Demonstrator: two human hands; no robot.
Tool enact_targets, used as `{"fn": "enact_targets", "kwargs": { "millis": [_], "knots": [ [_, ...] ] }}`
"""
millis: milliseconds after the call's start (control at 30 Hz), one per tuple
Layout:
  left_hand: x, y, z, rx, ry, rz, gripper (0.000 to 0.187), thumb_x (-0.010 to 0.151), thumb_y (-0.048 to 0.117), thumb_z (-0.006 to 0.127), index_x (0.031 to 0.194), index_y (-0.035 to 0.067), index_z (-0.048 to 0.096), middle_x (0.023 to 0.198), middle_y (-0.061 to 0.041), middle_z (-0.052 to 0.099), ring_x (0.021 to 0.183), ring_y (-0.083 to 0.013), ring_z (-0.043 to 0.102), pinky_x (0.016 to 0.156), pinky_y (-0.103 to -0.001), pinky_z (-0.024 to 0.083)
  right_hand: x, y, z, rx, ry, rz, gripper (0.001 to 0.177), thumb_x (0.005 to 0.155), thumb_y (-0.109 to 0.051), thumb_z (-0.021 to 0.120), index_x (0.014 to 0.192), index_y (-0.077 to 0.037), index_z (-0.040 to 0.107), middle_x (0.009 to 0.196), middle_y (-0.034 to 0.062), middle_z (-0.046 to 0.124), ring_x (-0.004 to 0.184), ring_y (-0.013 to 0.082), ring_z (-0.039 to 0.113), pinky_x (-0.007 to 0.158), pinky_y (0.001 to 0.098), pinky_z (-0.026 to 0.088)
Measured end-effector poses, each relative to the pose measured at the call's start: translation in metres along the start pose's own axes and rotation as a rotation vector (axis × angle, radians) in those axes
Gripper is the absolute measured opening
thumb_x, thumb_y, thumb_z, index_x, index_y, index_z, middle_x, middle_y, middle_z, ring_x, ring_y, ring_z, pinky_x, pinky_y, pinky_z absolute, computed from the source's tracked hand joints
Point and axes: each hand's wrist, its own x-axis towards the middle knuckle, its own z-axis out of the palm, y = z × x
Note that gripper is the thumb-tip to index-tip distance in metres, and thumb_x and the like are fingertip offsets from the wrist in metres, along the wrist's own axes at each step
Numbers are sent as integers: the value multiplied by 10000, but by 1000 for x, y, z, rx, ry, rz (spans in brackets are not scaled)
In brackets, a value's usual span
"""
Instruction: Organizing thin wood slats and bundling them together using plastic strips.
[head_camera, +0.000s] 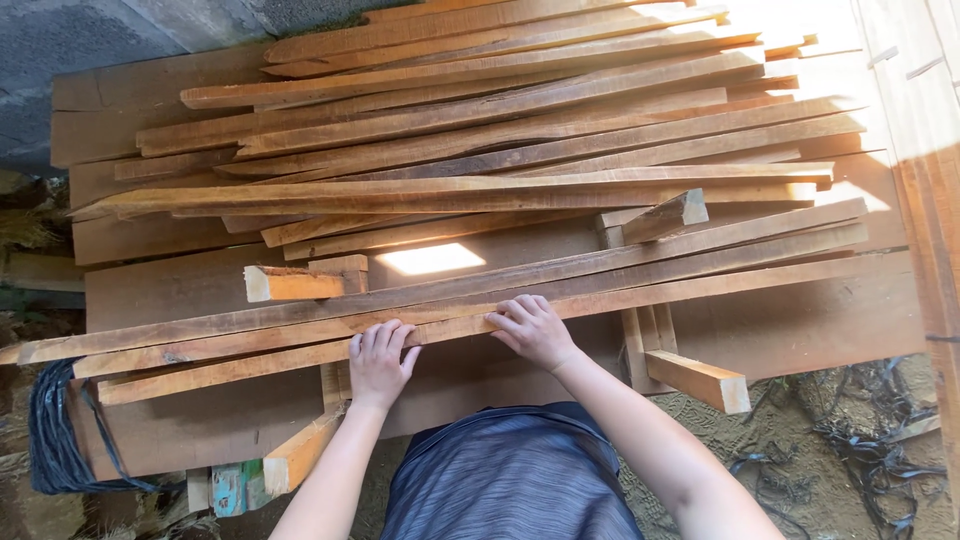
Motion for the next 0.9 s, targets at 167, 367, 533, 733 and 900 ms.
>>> {"fn": "enact_targets", "kwargs": {
  "millis": [167,367,533,733,900],
  "knots": [
    [-5,-6,-3,30,-107,-31,458,779,562,729,1192,393,627,1188,143,603,1163,-93,544,1008,-358,374,4,-7,-2,3,-39,35,260,901,-448,713,1081,-261,699,1047,-38,599,1014,187,583,884,348,474],
    [12,6,-15,-24,-204,-123,760,688,516,833,1348,274,542,1416,29,505,1332,-199,460,1108,-442,324,30,5,-11,-118,-595,233,1062,661,-538,830,1573,-248,372,1631,20,341,1523,301,239,1210,541,170],
    [49,8,11,-36,-413,-107,1399,478,282,987,1625,121,201,1700,-122,182,1548,-358,173,1238,-598,130,43,23,-6,-104,-764,199,1241,553,-604,846,1598,-206,308,1532,58,400,1442,309,331,1232,600,157],
    [55,-1,22,-2,-311,55,1245,429,376,812,1570,136,378,1489,-69,454,1416,-313,380,1218,-611,190,45,24,-9,-92,-712,164,1181,526,-581,794,1555,-202,354,1463,54,421,1358,278,378,1156,508,264],
    [67,-8,28,-31,-424,125,1359,356,446,879,1566,157,333,1440,-46,425,1325,-258,403,1168,-576,259,60,27,-11,-93,-755,156,1206,505,-604,813,1545,-197,358,1420,36,452,1317,256,432,1104,468,317]
  ]
}}
